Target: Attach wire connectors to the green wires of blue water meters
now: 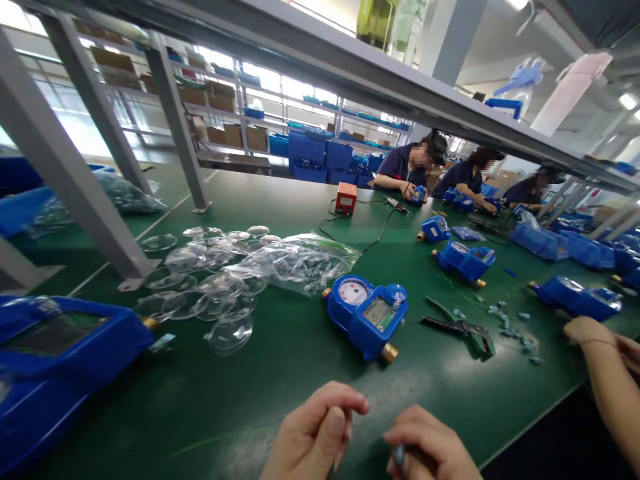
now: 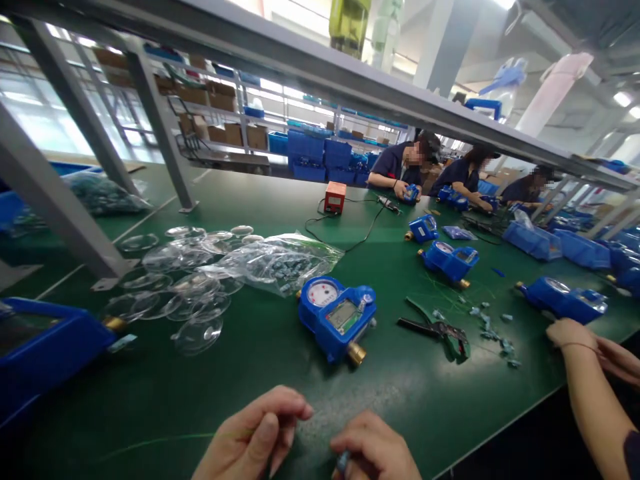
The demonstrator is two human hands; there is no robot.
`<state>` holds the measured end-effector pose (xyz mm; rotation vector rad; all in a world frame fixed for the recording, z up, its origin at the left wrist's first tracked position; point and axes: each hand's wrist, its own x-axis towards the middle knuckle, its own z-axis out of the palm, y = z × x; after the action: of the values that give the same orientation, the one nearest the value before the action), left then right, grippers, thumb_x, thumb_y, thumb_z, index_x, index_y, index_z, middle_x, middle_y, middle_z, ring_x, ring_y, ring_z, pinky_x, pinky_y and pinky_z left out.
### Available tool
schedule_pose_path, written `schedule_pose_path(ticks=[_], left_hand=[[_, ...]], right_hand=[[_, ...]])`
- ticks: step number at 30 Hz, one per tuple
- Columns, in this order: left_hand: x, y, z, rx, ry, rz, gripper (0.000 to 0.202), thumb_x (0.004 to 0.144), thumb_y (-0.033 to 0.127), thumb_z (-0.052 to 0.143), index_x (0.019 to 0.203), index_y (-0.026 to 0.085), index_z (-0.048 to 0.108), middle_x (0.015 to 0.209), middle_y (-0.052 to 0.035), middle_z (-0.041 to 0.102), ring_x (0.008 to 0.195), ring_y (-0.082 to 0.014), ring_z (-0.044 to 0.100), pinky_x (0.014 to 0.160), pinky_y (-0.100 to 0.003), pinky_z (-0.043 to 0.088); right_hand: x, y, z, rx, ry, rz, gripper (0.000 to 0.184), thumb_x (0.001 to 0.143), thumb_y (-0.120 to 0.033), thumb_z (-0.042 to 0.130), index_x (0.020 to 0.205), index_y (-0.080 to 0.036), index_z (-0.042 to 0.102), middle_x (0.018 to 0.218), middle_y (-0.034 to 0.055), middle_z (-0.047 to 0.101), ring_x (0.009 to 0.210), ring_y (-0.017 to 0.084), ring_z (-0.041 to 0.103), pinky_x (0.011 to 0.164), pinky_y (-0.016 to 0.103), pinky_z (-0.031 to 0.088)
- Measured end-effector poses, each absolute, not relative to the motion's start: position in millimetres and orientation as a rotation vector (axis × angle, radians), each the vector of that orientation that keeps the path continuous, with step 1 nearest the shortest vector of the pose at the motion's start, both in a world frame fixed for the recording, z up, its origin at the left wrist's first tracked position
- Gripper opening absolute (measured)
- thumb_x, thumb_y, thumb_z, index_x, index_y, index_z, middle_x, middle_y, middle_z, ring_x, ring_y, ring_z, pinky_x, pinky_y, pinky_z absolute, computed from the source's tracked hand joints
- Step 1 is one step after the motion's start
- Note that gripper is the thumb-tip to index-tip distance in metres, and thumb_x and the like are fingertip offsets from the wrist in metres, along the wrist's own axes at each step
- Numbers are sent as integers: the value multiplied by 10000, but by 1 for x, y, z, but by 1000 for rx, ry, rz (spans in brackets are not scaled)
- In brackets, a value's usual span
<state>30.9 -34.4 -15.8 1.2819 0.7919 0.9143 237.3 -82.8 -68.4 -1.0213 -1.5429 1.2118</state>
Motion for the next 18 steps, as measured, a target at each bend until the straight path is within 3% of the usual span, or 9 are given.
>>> schedule_pose_path(ticks=[2, 4, 7, 10, 13, 16, 18], left_hand=[[28, -31, -16, 1175, 821, 912, 352, 872, 484, 458, 897, 177, 628, 786, -45, 651, 563, -95, 511, 483, -182, 418], [25, -25, -17, 1113, 845, 932, 344, 885, 469, 443, 952, 179, 613, 831, -53, 665, 619, -117, 563, 552, -214, 472], [30, -21, -19, 1142, 859, 915, 354, 901, 454, 418, 1015, 175, 602, 891, -57, 664, 690, -137, 609, 657, -251, 509], [43, -29, -19, 1277, 793, 776, 344, 907, 434, 412, 973, 168, 621, 847, -48, 655, 683, -138, 618, 655, -243, 512], [51, -38, -17, 1421, 687, 725, 312, 917, 394, 403, 930, 184, 633, 856, -41, 626, 694, -135, 608, 661, -246, 519], [41, -30, -11, 1587, 699, 805, 257, 907, 369, 427, 1059, 226, 577, 949, -48, 572, 740, -143, 598, 683, -266, 531], [28, -8, -2, 1792, 786, 901, 370, 864, 364, 514, 1218, 266, 463, 1088, -69, 517, 837, -172, 594, 745, -309, 536]], right_hand=[[253, -88, -79, -1169, -1652, 986, 297, 838, -144, 460, 1038, -304, 610, 899, 63, 565, 696, 182, 636, 595, 323, 555], [269, -90, -79, -1341, -1739, 682, 304, 811, -130, 469, 1030, -278, 618, 911, 86, 591, 789, 226, 628, 689, 388, 552], [276, -91, -69, -1524, -1734, 299, 376, 769, -101, 461, 1064, -271, 620, 1172, 123, 541, 1114, 312, 514, 906, 523, 460], [253, -91, -61, -1401, -1769, 304, 518, 771, -88, 469, 1245, -295, 484, 1388, 85, 383, 1283, 309, 357, 1013, 530, 369], [219, -87, -59, -1199, -1733, 588, 559, 834, -146, 484, 1344, -301, 313, 1252, 90, 519, 1069, 234, 567, 880, 375, 505], [202, -78, -59, -1218, -1541, 699, 292, 884, -229, 455, 1170, -275, 485, 893, 42, 630, 704, 175, 615, 632, 285, 517], [205, -73, -58, -1273, -1497, 619, 160, 892, -248, 451, 980, -263, 584, 786, 26, 617, 678, 173, 590, 612, 283, 479]])
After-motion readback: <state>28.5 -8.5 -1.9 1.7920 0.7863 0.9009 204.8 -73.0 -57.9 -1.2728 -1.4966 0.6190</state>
